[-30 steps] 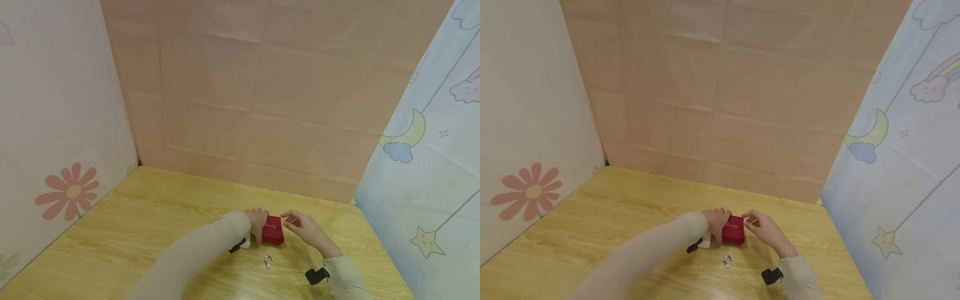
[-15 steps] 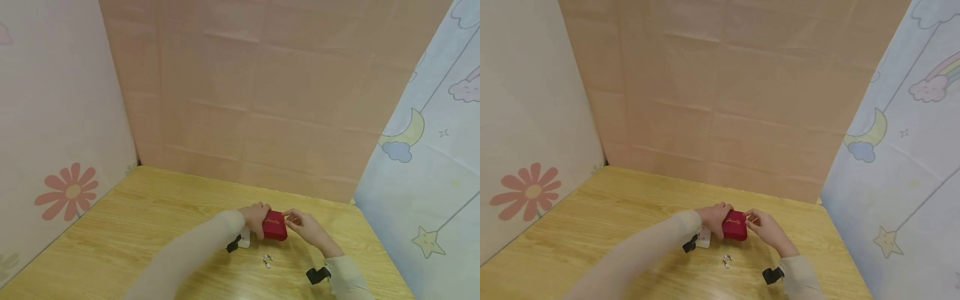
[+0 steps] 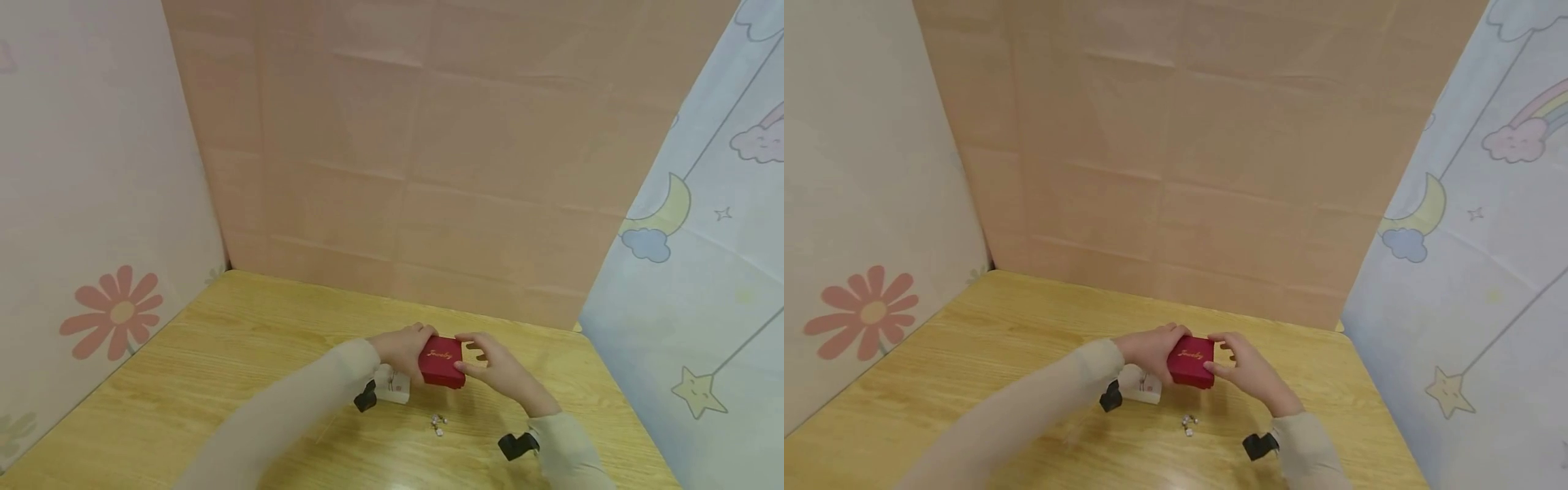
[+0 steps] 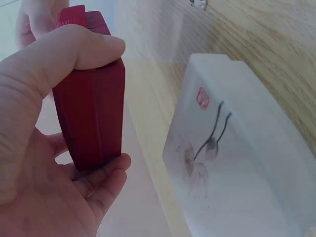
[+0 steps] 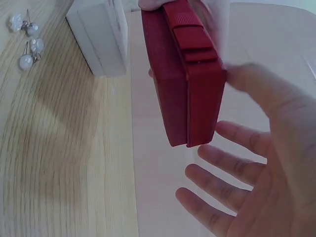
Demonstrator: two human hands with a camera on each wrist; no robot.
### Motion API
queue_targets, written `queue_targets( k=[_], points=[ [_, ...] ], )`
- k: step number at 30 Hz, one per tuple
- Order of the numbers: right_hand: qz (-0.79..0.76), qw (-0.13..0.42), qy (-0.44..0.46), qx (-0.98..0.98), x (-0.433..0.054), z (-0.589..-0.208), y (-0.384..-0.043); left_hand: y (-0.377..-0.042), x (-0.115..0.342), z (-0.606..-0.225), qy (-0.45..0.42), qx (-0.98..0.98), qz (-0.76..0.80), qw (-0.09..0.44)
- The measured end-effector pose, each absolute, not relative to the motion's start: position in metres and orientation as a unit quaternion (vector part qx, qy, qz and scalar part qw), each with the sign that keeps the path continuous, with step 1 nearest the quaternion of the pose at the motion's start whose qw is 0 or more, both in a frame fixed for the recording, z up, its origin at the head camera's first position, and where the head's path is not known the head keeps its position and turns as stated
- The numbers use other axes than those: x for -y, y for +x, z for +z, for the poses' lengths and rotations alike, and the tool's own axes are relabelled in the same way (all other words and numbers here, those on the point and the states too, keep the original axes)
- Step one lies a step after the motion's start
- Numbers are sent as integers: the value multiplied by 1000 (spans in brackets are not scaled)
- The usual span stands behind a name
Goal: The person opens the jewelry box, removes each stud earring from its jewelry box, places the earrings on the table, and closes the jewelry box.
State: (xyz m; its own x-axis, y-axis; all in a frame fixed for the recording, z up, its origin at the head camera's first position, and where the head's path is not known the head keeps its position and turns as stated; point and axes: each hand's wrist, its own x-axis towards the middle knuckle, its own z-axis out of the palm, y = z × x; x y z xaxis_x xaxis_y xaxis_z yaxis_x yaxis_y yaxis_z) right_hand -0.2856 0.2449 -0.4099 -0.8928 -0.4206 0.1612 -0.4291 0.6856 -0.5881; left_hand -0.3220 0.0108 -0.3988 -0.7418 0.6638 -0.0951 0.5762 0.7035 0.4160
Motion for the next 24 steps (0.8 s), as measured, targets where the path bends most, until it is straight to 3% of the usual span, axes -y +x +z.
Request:
queue_targets(
  k=[6,14,24],
  points=[
    [333,-42,240,911,-235,-410,-285,-318,-6,-399,338,-916,179,118],
    [336,-65,276,898,-228,-413,-285,-317,-1,-400,343,-916,176,113],
    [321,-44,292,900,-227,-416,-289,-315,2,-400,339,-904,224,134]
  ],
)
